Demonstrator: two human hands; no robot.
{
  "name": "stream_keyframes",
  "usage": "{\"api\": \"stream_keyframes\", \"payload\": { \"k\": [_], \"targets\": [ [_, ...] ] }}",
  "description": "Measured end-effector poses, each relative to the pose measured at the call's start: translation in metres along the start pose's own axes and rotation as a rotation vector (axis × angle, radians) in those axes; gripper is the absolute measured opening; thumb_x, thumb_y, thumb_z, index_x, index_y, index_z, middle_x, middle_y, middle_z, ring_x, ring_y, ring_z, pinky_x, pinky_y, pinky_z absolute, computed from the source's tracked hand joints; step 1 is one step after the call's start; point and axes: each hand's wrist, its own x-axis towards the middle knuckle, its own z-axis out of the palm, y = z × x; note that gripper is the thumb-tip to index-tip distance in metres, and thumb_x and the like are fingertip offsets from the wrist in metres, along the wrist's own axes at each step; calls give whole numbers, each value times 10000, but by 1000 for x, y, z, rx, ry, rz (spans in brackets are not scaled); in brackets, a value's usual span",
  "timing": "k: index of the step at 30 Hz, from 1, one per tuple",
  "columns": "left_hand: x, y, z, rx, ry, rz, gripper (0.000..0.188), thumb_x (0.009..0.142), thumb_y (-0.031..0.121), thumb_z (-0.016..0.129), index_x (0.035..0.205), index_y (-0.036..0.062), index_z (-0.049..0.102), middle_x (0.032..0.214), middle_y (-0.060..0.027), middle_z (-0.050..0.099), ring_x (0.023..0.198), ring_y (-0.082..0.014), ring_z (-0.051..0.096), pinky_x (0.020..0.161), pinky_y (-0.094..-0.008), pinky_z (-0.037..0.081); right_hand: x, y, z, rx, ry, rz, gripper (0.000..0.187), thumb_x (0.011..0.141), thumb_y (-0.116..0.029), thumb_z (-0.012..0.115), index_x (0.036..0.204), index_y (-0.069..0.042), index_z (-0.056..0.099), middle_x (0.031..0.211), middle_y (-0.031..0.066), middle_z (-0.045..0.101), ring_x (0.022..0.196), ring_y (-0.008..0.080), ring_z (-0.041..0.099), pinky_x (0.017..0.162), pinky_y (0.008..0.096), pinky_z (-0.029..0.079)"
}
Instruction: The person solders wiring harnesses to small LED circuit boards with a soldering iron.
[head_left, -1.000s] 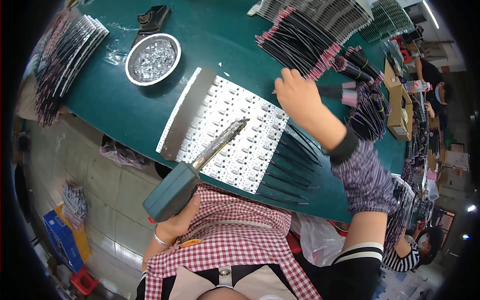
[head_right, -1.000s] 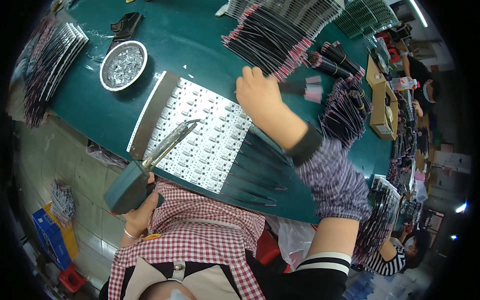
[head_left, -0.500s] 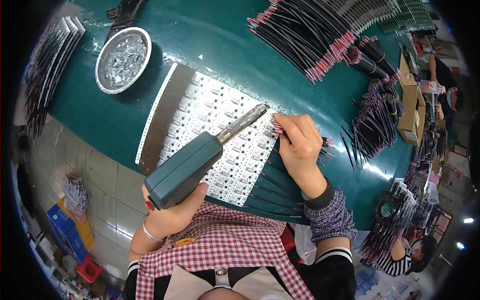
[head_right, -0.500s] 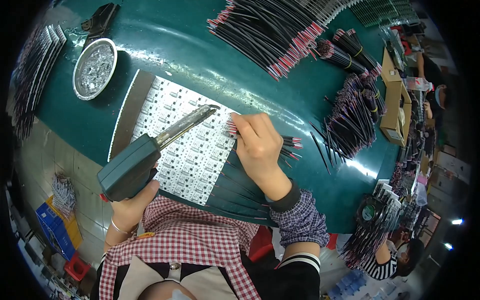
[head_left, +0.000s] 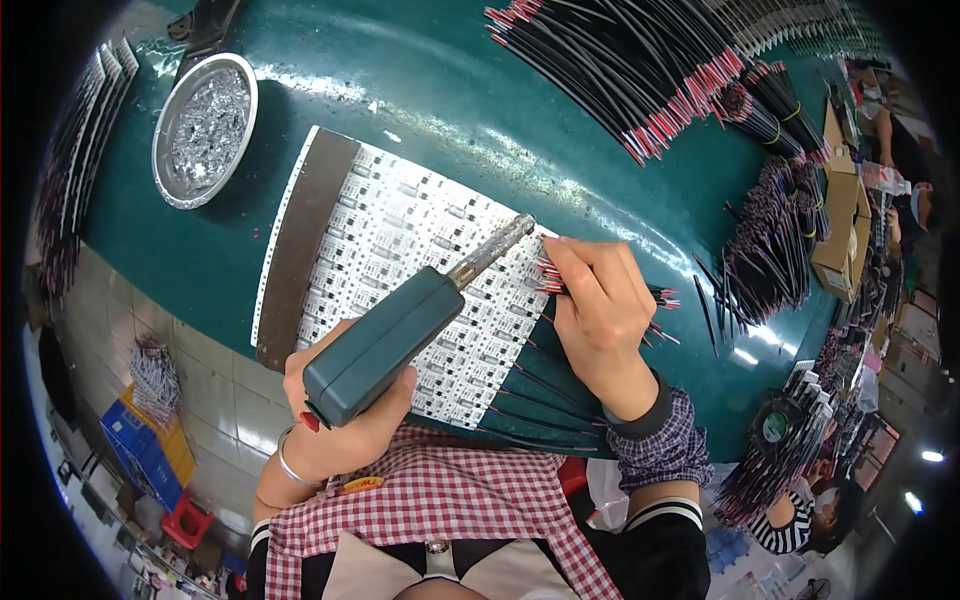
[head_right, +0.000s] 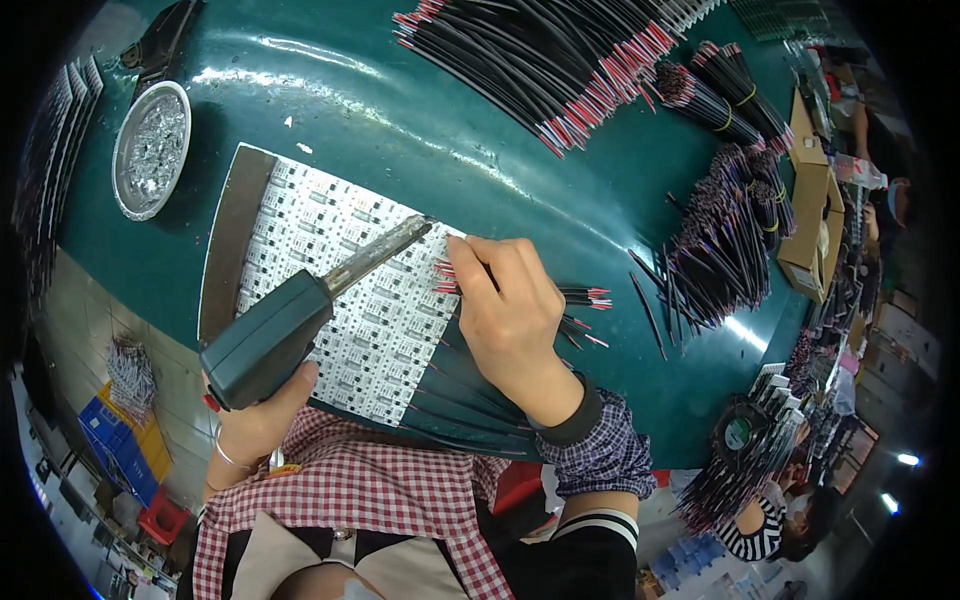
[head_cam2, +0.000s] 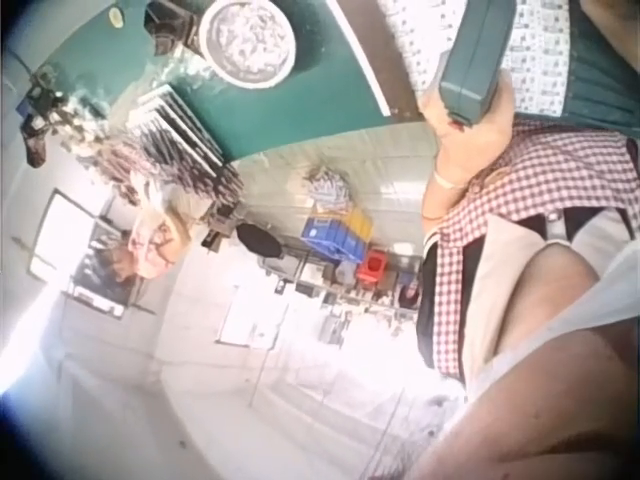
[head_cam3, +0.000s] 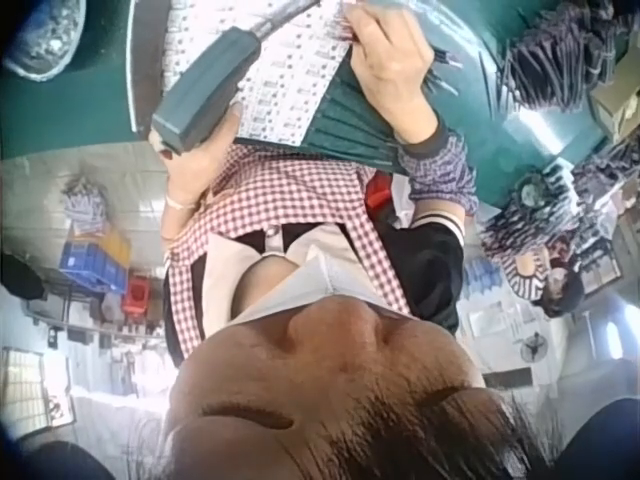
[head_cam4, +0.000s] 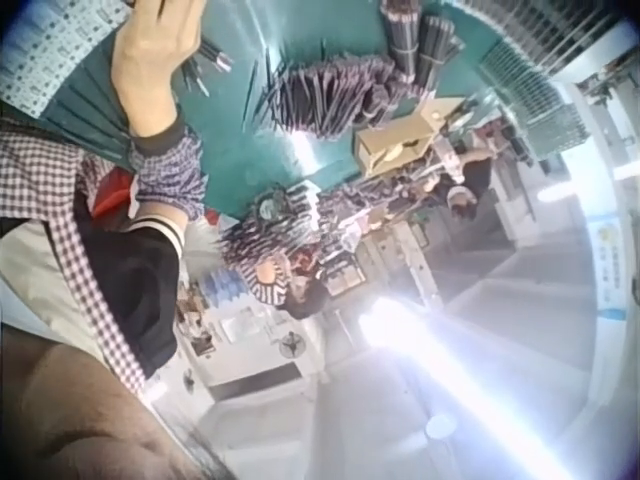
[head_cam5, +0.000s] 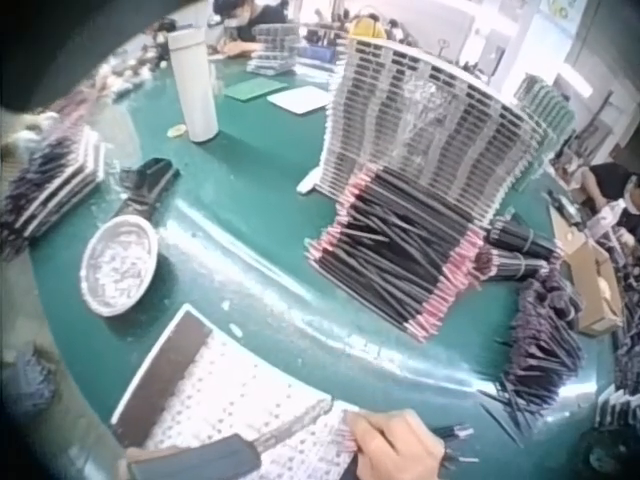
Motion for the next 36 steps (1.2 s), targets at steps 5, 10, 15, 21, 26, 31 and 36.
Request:
{"api": "stream_keyframes", "payload": {
  "k": [5, 10, 15, 21, 26, 31, 36],
  "targets": [
    [3, -1, 1, 91, -23, 128, 189, 666, -25, 715, 848, -58, 676, 797, -160, 644, 607, -259, 617, 516, -300, 491, 4, -2, -1, 15, -11, 27, 503, 546, 187, 586, 1006, 13, 690, 886, 110, 643, 772, 269, 615, 646, 346, 511],
    [-2, -5, 3, 5, 13, 52, 183, 657, -30, 720, 835, -56, 686, 775, -158, 651, 614, -266, 629, 517, -313, 503, 4, 7, -2, -48, 16, -46, 375, 631, 53, 668, 999, -16, 694, 900, 79, 630, 773, 242, 615, 611, 320, 518],
    [-6, -9, 0, 101, -33, 156, 172, 666, -30, 717, 835, -49, 692, 771, -156, 654, 613, -266, 632, 514, -324, 506, 2, 8, -3, -48, 31, -87, 378, 627, 18, 666, 1002, -20, 695, 929, 84, 647, 782, 241, 626, 607, 319, 518],
    [-4, -5, 0, 26, -36, 62, 199, 684, -31, 708, 877, -69, 679, 794, -160, 645, 617, -268, 639, 534, -301, 509, 0, 2, -3, -14, -52, -44, 534, 527, 100, 640, 1055, 27, 677, 942, 140, 656, 776, 283, 611, 649, 352, 503],
    [0, -5, -1, 84, -99, 108, 203, 677, -52, 692, 878, -68, 670, 825, -169, 643, 628, -258, 643, 559, -298, 512, 0, 3, -3, -24, -64, -50, 541, 516, 94, 635, 1052, 35, 673, 949, 148, 650, 776, 291, 599, 645, 357, 498],
    [-3, -8, 2, 23, -77, 65, 194, 668, -58, 690, 859, -69, 658, 808, -158, 635, 623, -241, 637, 563, -288, 497, 1, 0, -4, -37, -71, -47, 520, 522, 91, 636, 1038, 35, 670, 943, 147, 647, 778, 291, 595, 647, 359, 498],
    [-2, -9, 2, 3, -76, 52, 191, 670, -57, 692, 855, -66, 645, 777, -137, 617, 598, -228, 618, 551, -279, 473, 1, 0, -4, -50, -71, -45, 502, 533, 88, 633, 1031, 32, 672, 935, 142, 644, 781, 288, 595, 653, 357, 501]
  ]
}}
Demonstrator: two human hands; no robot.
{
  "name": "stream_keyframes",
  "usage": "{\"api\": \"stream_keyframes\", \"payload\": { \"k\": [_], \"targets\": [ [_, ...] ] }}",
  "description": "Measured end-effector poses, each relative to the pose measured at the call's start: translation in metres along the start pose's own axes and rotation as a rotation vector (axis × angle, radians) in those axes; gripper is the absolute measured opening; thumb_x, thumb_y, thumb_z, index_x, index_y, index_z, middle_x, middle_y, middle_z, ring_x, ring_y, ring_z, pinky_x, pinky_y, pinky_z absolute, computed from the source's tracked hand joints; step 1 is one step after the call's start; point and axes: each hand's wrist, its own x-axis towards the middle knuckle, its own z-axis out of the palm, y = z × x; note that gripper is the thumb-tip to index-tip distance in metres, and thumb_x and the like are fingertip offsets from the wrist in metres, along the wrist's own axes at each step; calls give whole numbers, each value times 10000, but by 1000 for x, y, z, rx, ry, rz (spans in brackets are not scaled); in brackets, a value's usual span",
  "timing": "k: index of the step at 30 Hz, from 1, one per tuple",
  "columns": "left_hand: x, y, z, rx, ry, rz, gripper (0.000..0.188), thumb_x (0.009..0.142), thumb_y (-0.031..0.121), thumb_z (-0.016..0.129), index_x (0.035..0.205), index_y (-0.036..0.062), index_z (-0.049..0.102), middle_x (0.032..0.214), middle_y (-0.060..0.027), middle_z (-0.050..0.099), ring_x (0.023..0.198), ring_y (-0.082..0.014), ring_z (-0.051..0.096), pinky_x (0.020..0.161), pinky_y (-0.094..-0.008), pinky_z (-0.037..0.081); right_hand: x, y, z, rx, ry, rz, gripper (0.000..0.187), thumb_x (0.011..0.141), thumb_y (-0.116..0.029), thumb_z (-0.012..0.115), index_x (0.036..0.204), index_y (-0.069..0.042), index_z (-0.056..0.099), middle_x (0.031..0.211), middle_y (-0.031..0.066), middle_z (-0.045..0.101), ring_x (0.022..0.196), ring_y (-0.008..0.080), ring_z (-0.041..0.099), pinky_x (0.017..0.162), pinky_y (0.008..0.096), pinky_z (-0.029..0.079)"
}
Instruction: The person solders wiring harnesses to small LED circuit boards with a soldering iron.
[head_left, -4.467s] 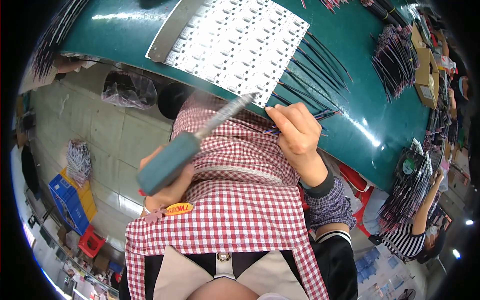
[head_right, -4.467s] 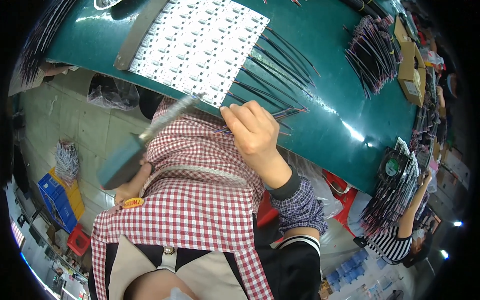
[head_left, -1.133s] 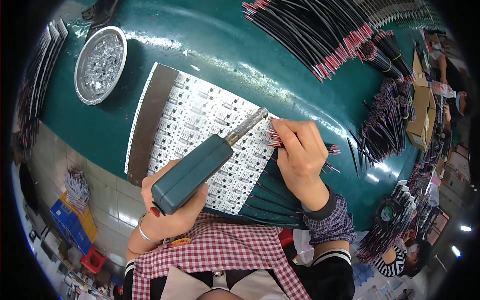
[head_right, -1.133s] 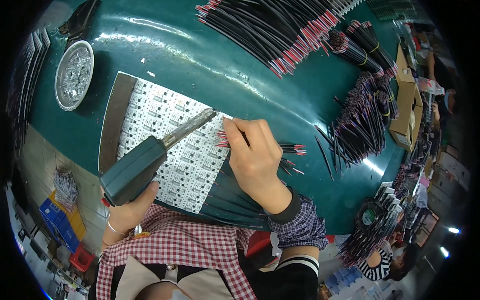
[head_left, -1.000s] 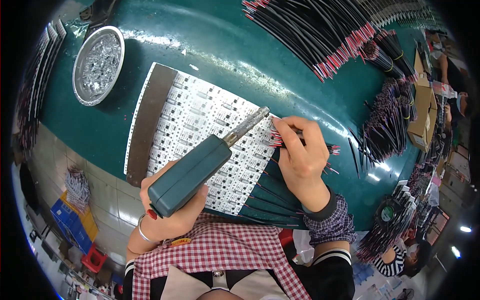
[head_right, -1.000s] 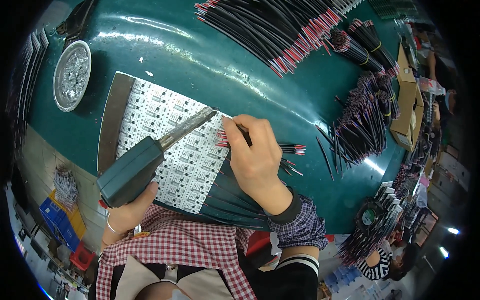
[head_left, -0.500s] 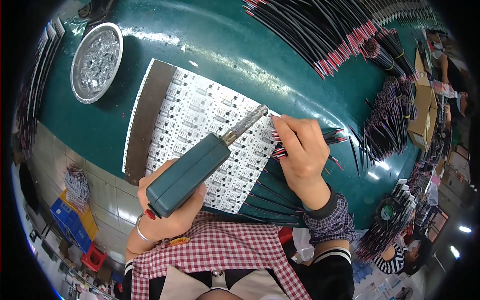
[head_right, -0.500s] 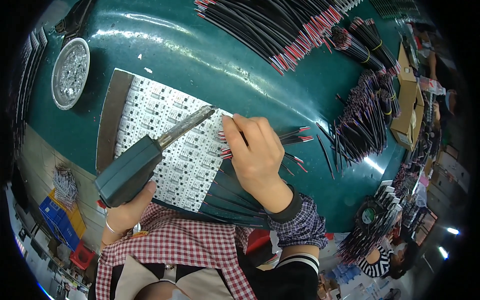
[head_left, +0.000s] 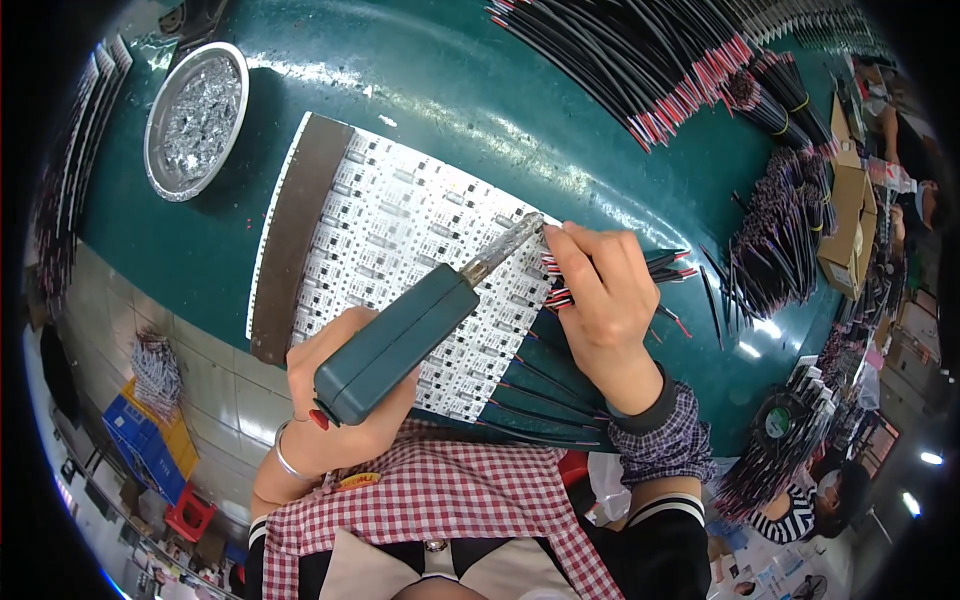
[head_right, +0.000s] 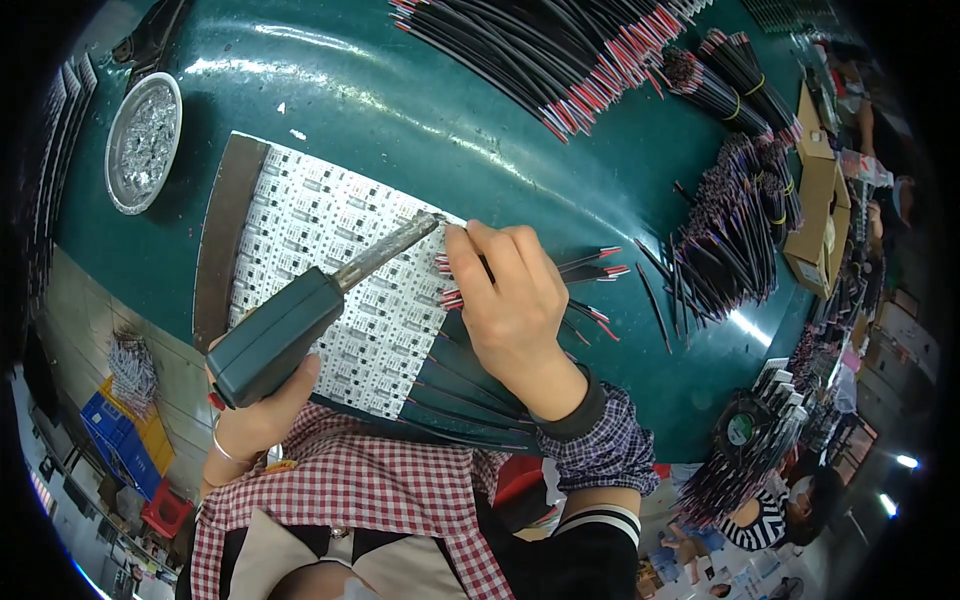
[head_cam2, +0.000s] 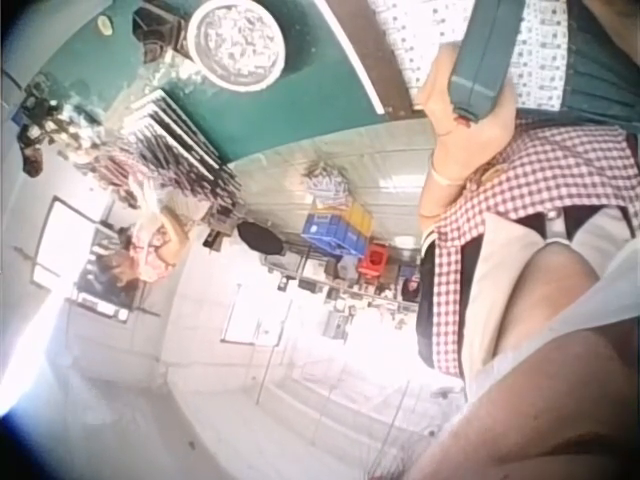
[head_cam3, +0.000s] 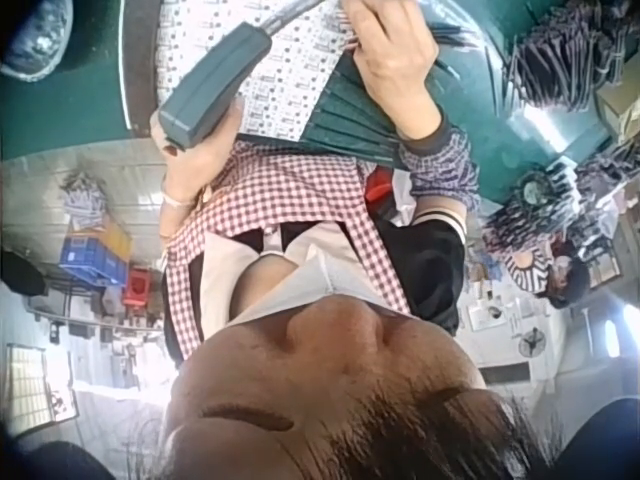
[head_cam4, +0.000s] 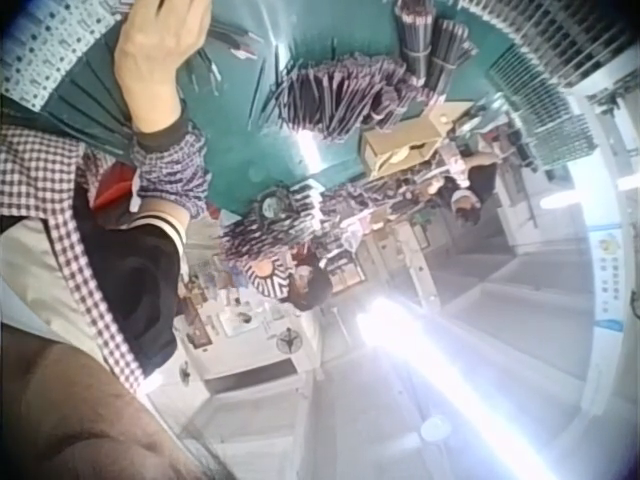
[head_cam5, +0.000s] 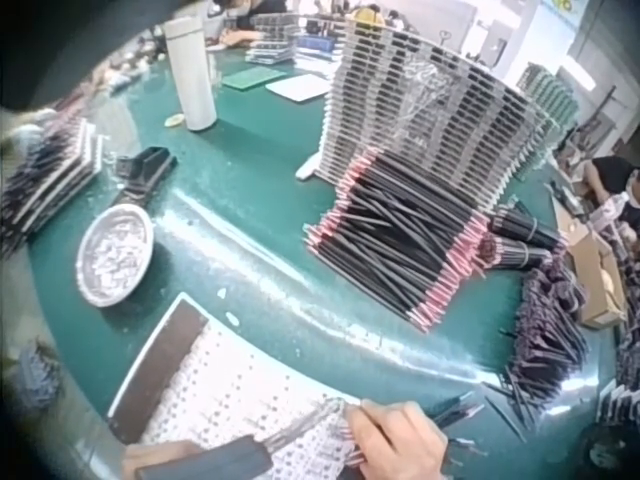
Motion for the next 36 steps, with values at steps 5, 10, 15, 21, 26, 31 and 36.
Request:
{"api": "stream_keyframes", "payload": {
  "k": [5, 10, 15, 21, 26, 31, 36],
  "targets": [
    [1, 2, 2, 18, 30, 22, 191, 659, -57, 693, 842, -65, 637, 757, -132, 600, 572, -221, 598, 529, -280, 462, 1, 4, 3, -70, 33, -54, 345, 654, -41, 658, 997, -9, 677, 941, 91, 648, 751, 223, 595, 565, 306, 498],
    [-1, -1, -3, 133, 13, 148, 196, 636, -41, 698, 824, -60, 647, 764, -136, 605, 567, -233, 599, 507, -289, 465, 0, 4, 3, -67, 31, -56, 337, 659, -44, 663, 995, -12, 676, 938, 91, 649, 751, 218, 593, 560, 304, 493],
    [-4, 2, -3, 117, 21, 66, 202, 638, -38, 698, 835, -60, 657, 791, -145, 622, 584, -243, 618, 517, -291, 483, 0, 5, 3, -68, 44, -58, 334, 650, -23, 666, 984, -13, 675, 921, 91, 649, 738, 216, 592, 551, 305, 491],
    [-2, 4, -4, 124, 12, 74, 219, 653, -45, 692, 866, -80, 655, 798, -146, 627, 590, -234, 623, 535, -284, 489, 1, 6, 4, -29, 72, -59, 340, 627, 19, 656, 965, -21, 678, 897, 84, 649, 722, 215, 593, 542, 306, 490],
    [-1, 4, 0, 18, 33, -4, 193, 649, -44, 683, 835, -64, 638, 747, -125, 605, 557, -210, 590, 526, -275, 458, 2, 6, 4, -24, 76, -50, 339, 614, 28, 645, 947, -24, 680, 887, 79, 649, 723, 217, 596, 547, 309, 491],
    [-4, 1, -2, 54, 15, 37, 192, 654, -38, 683, 836, -60, 626, 718, -114, 585, 537, -203, 571, 510, -274, 439, 1, 6, 5, -22, 72, -56, 329, 614, 21, 640, 938, -24, 681, 887, 81, 646, 746, 223, 607, 565, 316, 497],
    [-5, 2, -1, 57, 35, 25, 184, 638, -40, 691, 812, -58, 632, 725, -122, 585, 535, -213, 570, 494, -282, 441, 0, 6, 5, -26, 66, -57, 320, 625, 5, 637, 941, -22, 679, 891, 80, 646, 763, 226, 610, 577, 319, 497]
  ]
}}
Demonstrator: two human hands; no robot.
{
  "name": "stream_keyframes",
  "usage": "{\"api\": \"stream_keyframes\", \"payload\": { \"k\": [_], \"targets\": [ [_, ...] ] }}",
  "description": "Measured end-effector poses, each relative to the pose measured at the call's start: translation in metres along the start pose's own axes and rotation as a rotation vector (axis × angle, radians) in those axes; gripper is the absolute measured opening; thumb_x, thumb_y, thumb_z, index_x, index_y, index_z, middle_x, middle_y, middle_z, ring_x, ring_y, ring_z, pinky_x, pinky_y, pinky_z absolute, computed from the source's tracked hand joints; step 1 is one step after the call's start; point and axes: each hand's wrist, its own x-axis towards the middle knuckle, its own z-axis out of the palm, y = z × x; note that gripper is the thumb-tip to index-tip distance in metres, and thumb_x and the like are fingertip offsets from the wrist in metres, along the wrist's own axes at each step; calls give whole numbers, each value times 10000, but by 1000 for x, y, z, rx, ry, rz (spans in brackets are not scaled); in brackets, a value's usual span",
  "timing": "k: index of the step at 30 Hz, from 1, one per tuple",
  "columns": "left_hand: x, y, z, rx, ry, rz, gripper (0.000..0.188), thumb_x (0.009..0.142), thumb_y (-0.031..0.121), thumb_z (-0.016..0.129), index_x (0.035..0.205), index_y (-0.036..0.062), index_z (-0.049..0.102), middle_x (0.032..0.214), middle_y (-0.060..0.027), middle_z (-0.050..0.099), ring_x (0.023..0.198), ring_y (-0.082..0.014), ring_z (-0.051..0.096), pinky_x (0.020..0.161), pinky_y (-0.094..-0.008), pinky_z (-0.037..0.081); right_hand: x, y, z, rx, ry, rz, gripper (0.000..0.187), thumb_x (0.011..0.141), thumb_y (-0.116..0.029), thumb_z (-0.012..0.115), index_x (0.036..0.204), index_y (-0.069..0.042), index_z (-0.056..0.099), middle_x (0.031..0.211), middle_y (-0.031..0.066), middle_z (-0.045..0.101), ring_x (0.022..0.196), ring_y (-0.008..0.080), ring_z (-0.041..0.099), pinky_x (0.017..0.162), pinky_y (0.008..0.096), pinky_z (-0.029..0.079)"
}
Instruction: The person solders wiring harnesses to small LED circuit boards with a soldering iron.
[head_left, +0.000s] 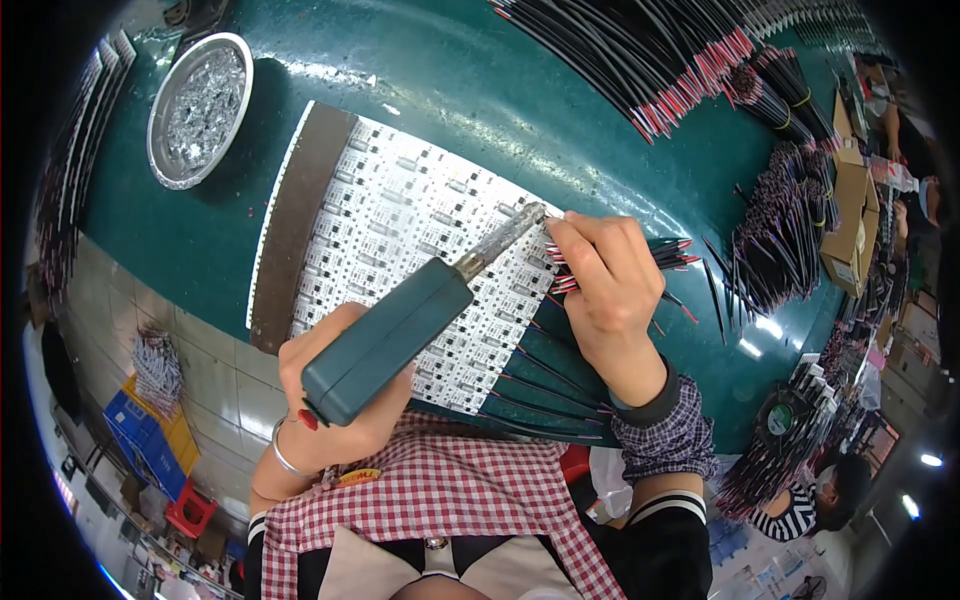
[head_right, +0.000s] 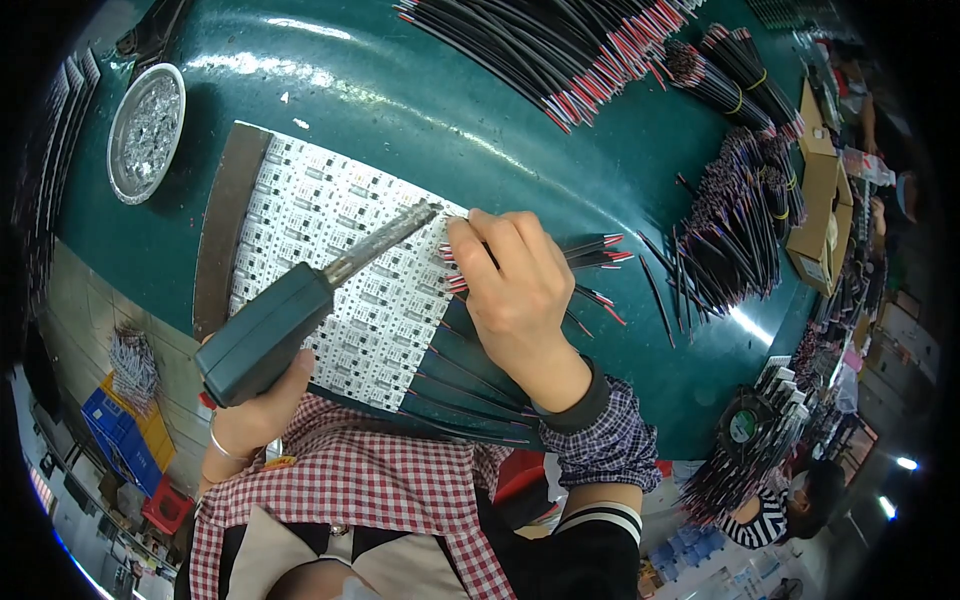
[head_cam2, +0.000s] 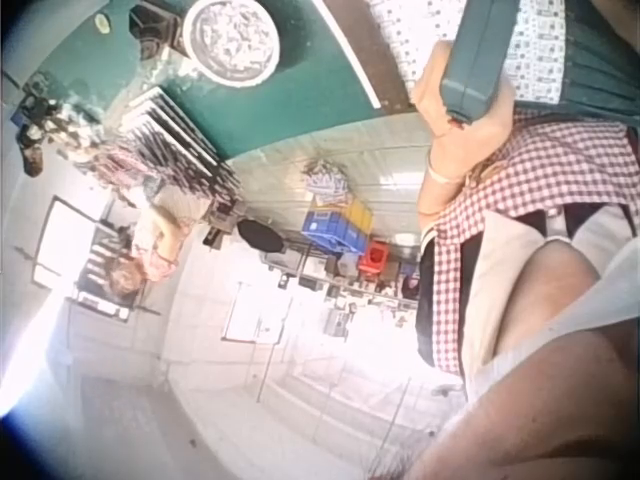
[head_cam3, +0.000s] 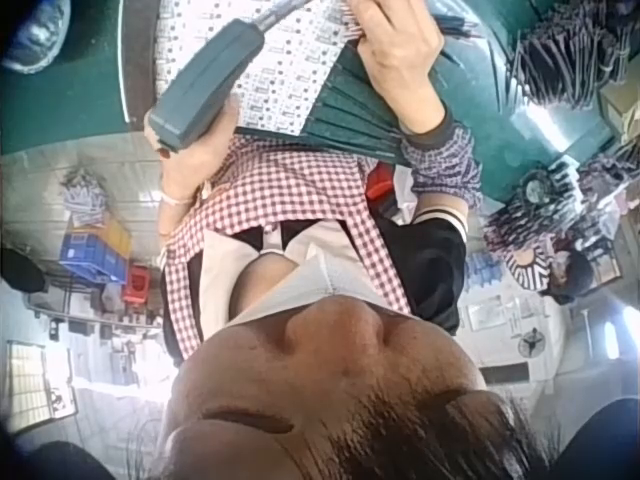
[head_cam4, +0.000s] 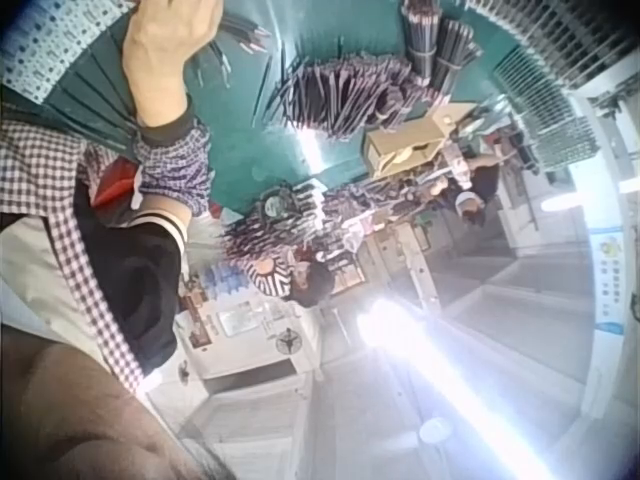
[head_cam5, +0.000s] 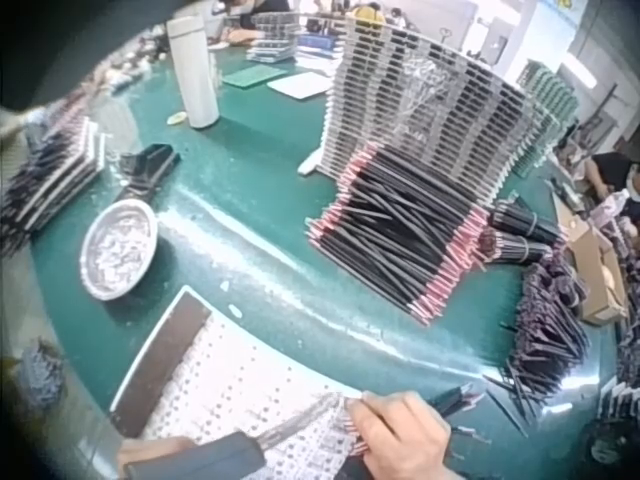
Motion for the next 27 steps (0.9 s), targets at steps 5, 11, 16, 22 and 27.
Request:
{"api": "stream_keyframes", "payload": {
  "k": [5, 11, 16, 22, 27],
  "targets": [
    [-7, -3, -1, 101, 26, 124, 173, 605, -52, 694, 771, -53, 645, 744, -137, 594, 535, -228, 573, 466, -302, 447, 0, -2, 0, -4, -7, 0, 323, 636, -10, 633, 955, -24, 679, 901, 78, 649, 779, 226, 610, 594, 320, 486],
    [-2, 0, -3, 13, -32, 11, 197, 632, -43, 686, 824, -62, 646, 746, -132, 594, 532, -217, 574, 484, -282, 440, -2, -1, 0, 1, -2, -6, 328, 642, -19, 634, 966, -20, 680, 924, 81, 656, 786, 226, 609, 604, 327, 468],
    [-3, -1, -3, -3, -31, 16, 184, 641, -35, 687, 816, -61, 637, 717, -115, 568, 519, -205, 557, 483, -279, 423, -1, -3, 0, -62, -10, -43, 289, 684, -88, 627, 958, -14, 677, 934, 86, 658, 803, 223, 612, 599, 316, 450],
    [-5, 1, -4, 18, -44, 2, 156, 645, -31, 690, 788, -56, 632, 706, -110, 558, 516, -215, 550, 474, -286, 417, -2, -4, 1, -121, 3, -82, 275, 712, -137, 607, 950, -14, 671, 937, 90, 653, 809, 223, 614, 620, 325, 444],
    [-10, 3, -4, 63, -6, 48, 162, 665, -32, 691, 821, -59, 655, 747, -129, 607, 542, -238, 576, 481, -293, 450, 0, -3, 1, -112, 16, -99, 273, 704, -129, 613, 946, -16, 668, 936, 86, 655, 815, 225, 615, 631, 327, 442]
  ]
}}
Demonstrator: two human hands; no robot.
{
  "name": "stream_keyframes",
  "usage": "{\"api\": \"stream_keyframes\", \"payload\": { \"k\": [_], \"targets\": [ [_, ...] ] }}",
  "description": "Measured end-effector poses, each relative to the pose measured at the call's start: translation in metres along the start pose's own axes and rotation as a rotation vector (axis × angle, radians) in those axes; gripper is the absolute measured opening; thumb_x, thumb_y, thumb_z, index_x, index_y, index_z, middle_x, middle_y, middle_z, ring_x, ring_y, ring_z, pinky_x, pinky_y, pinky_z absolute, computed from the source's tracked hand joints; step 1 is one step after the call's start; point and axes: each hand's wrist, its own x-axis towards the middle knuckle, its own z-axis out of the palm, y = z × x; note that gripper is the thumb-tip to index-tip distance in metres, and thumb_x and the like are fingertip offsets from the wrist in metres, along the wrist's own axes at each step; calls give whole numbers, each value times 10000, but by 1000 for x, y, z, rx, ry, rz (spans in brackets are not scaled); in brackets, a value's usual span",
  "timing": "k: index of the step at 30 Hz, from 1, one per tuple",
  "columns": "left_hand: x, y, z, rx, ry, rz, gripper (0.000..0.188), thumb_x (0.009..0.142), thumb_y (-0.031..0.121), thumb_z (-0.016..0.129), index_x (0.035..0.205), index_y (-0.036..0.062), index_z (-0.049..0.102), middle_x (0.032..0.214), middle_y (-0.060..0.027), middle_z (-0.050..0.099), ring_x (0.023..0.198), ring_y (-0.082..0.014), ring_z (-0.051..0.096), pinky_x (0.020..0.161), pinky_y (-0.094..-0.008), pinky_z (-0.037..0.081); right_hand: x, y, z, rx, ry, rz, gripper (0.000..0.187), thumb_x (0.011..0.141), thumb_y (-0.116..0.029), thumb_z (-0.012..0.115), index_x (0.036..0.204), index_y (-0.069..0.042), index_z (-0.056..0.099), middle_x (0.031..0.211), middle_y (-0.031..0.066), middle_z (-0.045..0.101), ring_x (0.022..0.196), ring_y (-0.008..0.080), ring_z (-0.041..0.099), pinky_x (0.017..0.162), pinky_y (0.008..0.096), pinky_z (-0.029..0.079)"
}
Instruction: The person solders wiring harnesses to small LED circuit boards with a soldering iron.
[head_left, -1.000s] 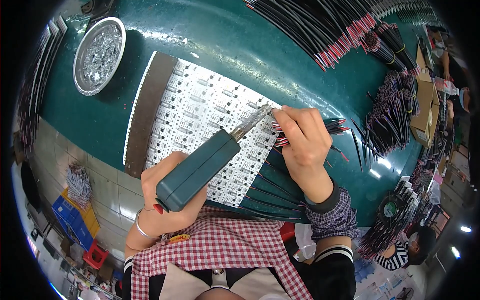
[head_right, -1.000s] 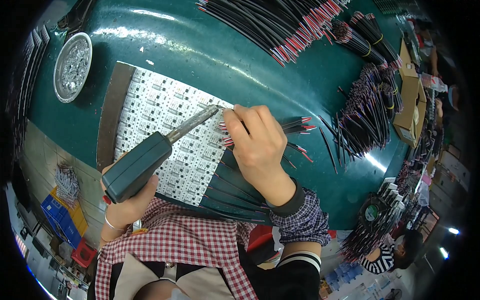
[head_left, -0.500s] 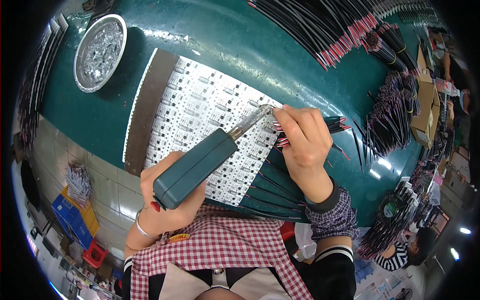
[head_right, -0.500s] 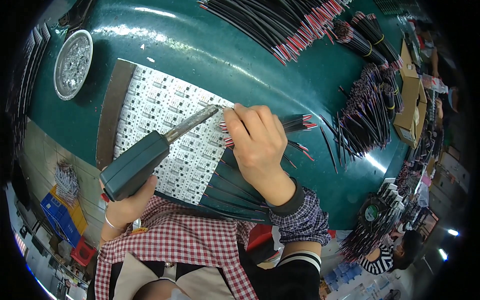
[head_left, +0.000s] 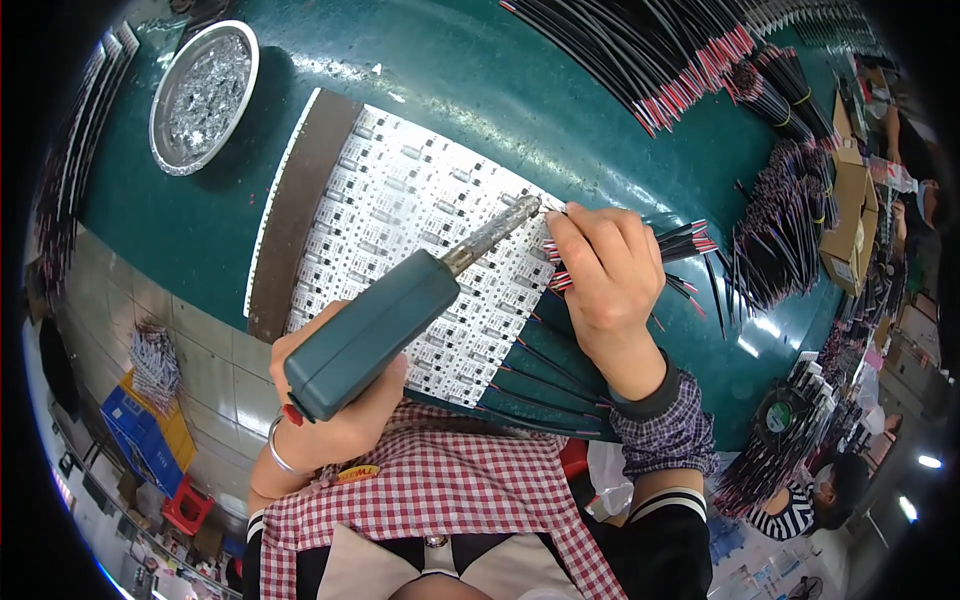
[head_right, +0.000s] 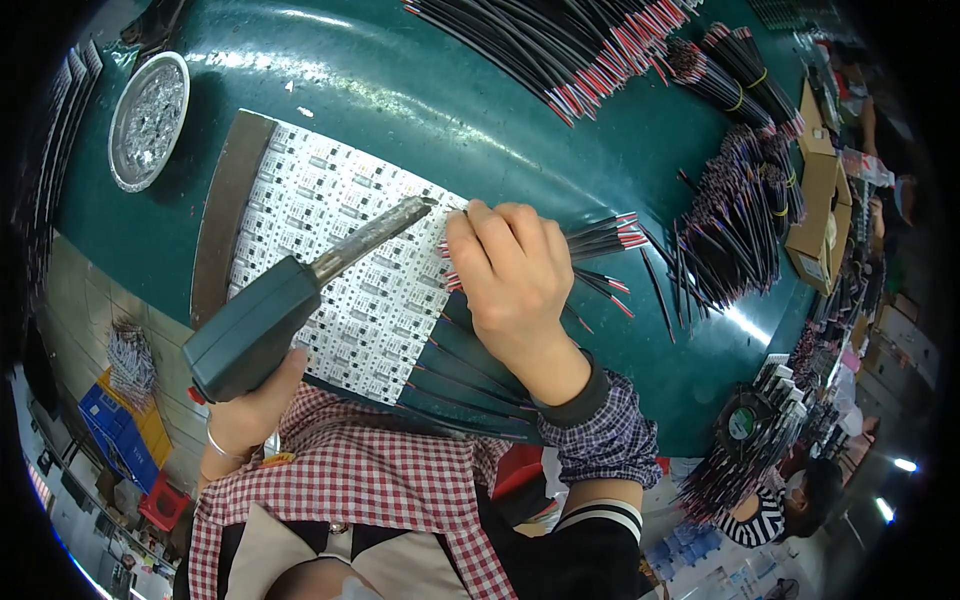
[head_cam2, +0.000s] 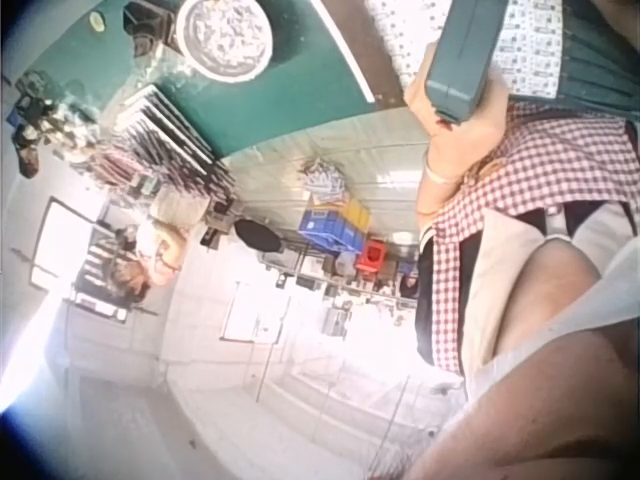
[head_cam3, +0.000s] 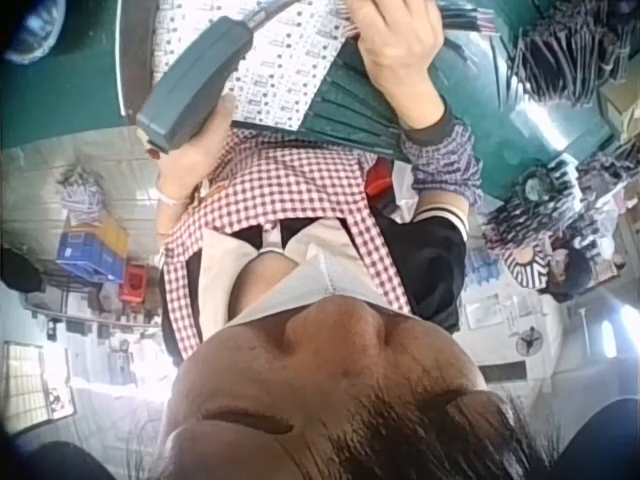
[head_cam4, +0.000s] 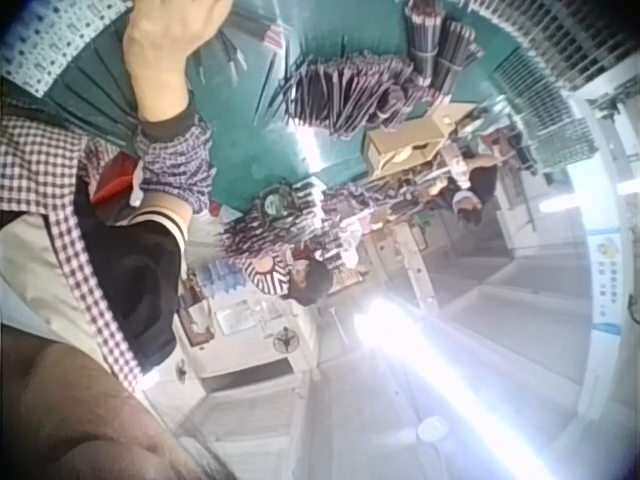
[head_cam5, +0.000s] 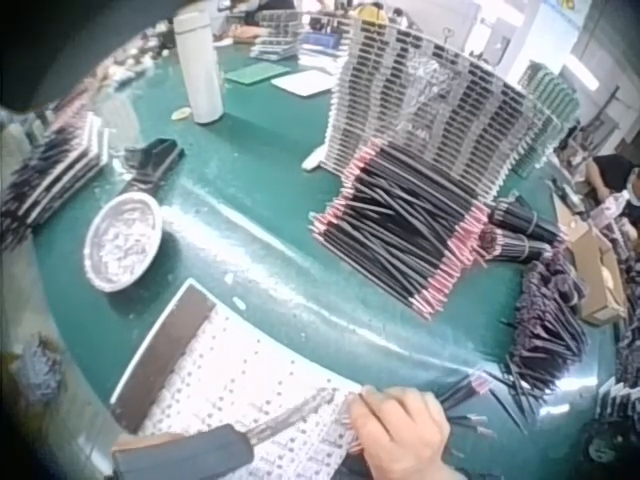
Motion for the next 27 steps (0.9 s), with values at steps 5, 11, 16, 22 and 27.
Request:
{"api": "stream_keyframes", "payload": {
  "k": [5, 11, 16, 22, 27],
  "targets": [
    [-1, -1, 1, -42, 59, 24, 167, 679, -39, 692, 844, -57, 669, 759, -144, 621, 549, -256, 583, 487, -303, 463, 0, 1, -1, 36, -10, 17, 261, 696, -115, 620, 933, -19, 669, 927, 79, 657, 817, 226, 617, 635, 327, 442],
    [3, -1, 3, 21, 52, 104, 159, 680, -49, 684, 838, -55, 660, 725, -121, 594, 522, -222, 555, 480, -294, 438, -1, 1, 1, 69, 2, 34, 259, 689, -98, 623, 930, -19, 675, 923, 76, 659, 818, 227, 618, 633, 326, 443],
    [2, -1, 7, -129, 29, -65, 138, 691, -41, 680, 824, -43, 646, 702, -99, 568, 512, -176, 536, 482, -283, 420, -1, 1, 1, 54, -5, 21, 263, 691, -105, 621, 932, -12, 673, 926, 79, 660, 824, 227, 619, 633, 325, 442],
    [2, 2, 4, -128, 14, -108, 137, 696, -29, 684, 825, -44, 642, 690, -95, 569, 521, -169, 547, 491, -283, 429, 1, 2, -1, 48, -15, -3, 262, 691, -108, 619, 929, -10, 668, 928, 77, 658, 821, 224, 615, 637, 320, 441],
    [-12, -5, 9, -134, 151, -76, 137, 701, 0, 711, 837, -4, 690, 765, -100, 642, 576, -214, 611, 508, -306, 462, 1, 1, 0, 41, -1, -12, 261, 693, -111, 620, 932, -14, 666, 940, 72, 656, 820, 221, 614, 634, 315, 439]
  ]
}}
